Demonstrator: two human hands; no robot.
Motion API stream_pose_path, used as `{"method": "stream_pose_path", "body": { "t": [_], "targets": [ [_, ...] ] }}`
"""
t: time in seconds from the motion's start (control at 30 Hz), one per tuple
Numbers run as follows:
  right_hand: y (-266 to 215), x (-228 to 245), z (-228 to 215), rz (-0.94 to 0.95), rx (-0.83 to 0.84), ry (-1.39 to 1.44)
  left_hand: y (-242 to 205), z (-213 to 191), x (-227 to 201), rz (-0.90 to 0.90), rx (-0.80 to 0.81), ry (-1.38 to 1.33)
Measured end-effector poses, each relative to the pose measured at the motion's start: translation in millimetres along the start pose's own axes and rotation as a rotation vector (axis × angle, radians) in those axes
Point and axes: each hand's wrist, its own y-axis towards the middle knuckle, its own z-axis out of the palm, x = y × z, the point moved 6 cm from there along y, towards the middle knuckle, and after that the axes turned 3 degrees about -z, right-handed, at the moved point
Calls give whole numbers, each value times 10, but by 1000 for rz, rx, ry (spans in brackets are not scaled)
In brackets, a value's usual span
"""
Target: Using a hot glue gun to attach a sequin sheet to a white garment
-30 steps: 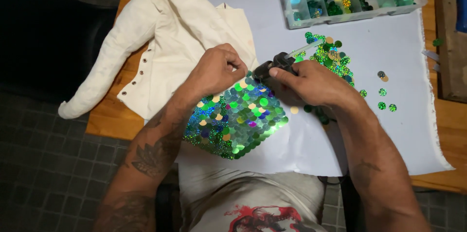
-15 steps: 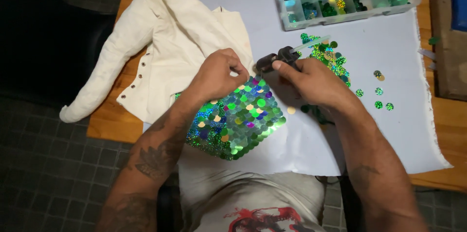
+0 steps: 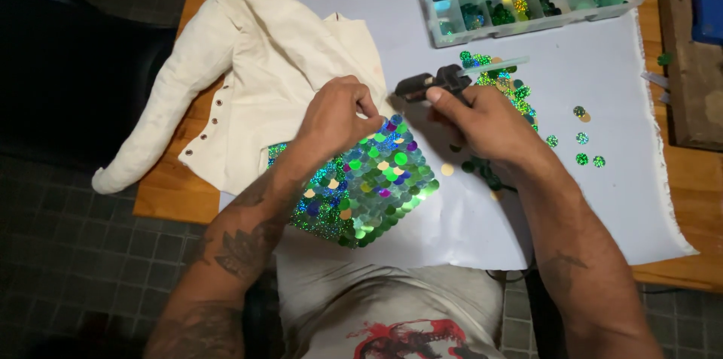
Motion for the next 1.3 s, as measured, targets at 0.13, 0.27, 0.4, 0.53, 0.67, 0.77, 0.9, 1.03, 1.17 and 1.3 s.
{"method": "stream_pose_path", "body": {
  "t": [0.13,0.27,0.4,0.53,0.67,0.77,0.9,1.03,1.17,1.3],
  "targets": [
    [-43,67,8,-124,33,270,10,-8,26,-16,2,-8],
    [-29,61,-108,-404,-155,626,-75,-173,-92,68,7,-144],
    [-106,93,-262,-521,-295,803,-139,-354,-244,241,40,-246],
    [-44,5,-368,-571,-334,848,-176,-264,-323,274,168,-88],
    [-101,88,-380,-488,-336,876,-237,-315,-323,408,107,-158],
    [-167,115,-407,-399,-330,855,-239,-244,-321,407,145,-60],
    [-169,111,-415,-448,-325,837,-211,-138,-210,495,100,110],
    [-183,124,-462,-468,-335,854,-219,-120,-271,487,120,157],
    [-191,101,-548,-492,-385,868,-231,-107,-532,625,19,96],
    [-106,-8,-609,-505,-400,991,-150,251,-897,660,106,167]
  ]
}}
